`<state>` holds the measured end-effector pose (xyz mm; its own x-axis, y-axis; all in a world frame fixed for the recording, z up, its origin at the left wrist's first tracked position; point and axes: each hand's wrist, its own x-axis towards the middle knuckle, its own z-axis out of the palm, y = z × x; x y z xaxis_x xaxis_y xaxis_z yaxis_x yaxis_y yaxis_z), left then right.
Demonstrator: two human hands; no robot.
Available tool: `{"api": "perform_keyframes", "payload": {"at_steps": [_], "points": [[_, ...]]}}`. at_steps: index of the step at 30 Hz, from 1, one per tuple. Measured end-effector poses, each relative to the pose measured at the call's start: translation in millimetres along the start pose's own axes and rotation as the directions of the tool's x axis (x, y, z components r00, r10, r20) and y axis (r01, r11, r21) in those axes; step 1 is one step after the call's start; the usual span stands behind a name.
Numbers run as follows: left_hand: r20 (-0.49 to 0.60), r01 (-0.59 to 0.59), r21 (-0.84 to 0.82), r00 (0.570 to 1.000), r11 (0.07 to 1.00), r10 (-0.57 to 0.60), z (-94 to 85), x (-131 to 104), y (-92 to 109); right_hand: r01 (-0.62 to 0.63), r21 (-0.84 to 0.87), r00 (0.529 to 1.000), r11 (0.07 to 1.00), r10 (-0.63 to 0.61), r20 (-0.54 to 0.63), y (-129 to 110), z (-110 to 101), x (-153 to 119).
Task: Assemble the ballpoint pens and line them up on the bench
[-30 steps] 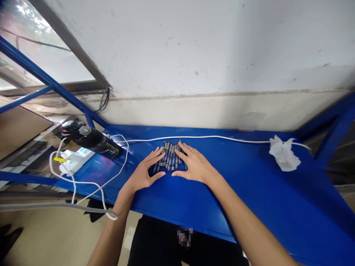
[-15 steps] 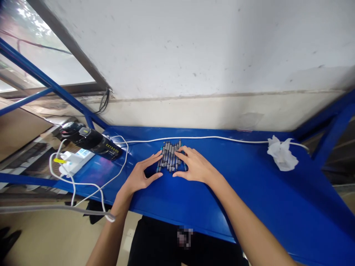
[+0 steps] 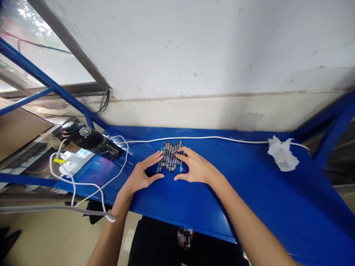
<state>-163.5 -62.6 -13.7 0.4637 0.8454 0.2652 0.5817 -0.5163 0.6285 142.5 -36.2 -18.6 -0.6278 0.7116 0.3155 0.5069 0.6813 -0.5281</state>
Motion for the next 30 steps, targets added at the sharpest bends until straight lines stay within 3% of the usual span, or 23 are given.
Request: {"api": "perform_keyframes", "payload": {"at_steps": [11,16,23,30], "points": [[0.055,-0.094,0.148,0.995,0.984,0.087,4.7,2,-2,0.024,-0.091,0.998,0.996,-0.030,-0.062,4,6,3],[0.136,-0.153,0.240,0.983,0.959,0.123,9.0,13,1,0.029,-0.078,0.999,0.997,-0.032,-0.041,5,5,3],[0.260,-0.228,0.216,0.951,0.949,0.169,13.7,31,13,0.017,-0.028,1.000,0.999,-0.017,0.021,9,2,0],[0.253,-0.231,0.188,0.950,0.955,0.180,17.8,31,7,0.025,-0.008,1.000,1.000,-0.025,-0.005,12,2,-1]]}}
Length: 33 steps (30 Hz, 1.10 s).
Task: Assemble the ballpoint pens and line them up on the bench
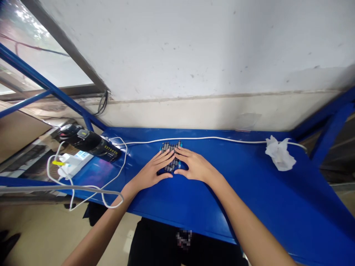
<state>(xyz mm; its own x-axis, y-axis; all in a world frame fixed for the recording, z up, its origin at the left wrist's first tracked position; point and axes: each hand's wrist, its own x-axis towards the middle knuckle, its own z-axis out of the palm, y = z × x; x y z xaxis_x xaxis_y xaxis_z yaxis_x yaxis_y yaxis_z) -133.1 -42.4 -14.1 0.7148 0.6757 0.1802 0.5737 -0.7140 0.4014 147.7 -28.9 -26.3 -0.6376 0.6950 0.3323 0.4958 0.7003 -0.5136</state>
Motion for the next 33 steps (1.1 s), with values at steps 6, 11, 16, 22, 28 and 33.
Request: {"api": "perform_keyframes", "payload": {"at_steps": [6,11,16,22,28,33], "points": [[-0.049,-0.038,-0.016,0.998,0.999,0.037,2.3,-1,-2,0.011,-0.022,0.999,1.000,-0.012,-0.048,-1,4,2],[-0.045,-0.036,-0.017,0.998,0.999,0.035,0.6,-2,3,-0.011,-0.042,0.999,0.999,0.009,-0.041,-4,3,2],[-0.049,-0.056,-0.002,0.997,0.998,0.056,1.9,-3,5,-0.023,-0.043,0.999,0.999,0.021,-0.049,-5,3,3],[-0.078,-0.076,0.013,0.994,0.997,0.077,3.6,-4,5,-0.028,-0.049,0.999,0.998,0.027,-0.037,-8,4,1],[-0.161,-0.119,0.078,0.978,0.990,0.130,7.5,-6,6,-0.086,-0.055,0.991,0.995,0.079,-0.105,-25,-4,0],[-0.206,-0.180,0.123,0.957,0.976,0.202,10.9,-9,4,-0.081,0.003,0.949,0.997,0.078,-0.304,-107,-2,-39]]}}
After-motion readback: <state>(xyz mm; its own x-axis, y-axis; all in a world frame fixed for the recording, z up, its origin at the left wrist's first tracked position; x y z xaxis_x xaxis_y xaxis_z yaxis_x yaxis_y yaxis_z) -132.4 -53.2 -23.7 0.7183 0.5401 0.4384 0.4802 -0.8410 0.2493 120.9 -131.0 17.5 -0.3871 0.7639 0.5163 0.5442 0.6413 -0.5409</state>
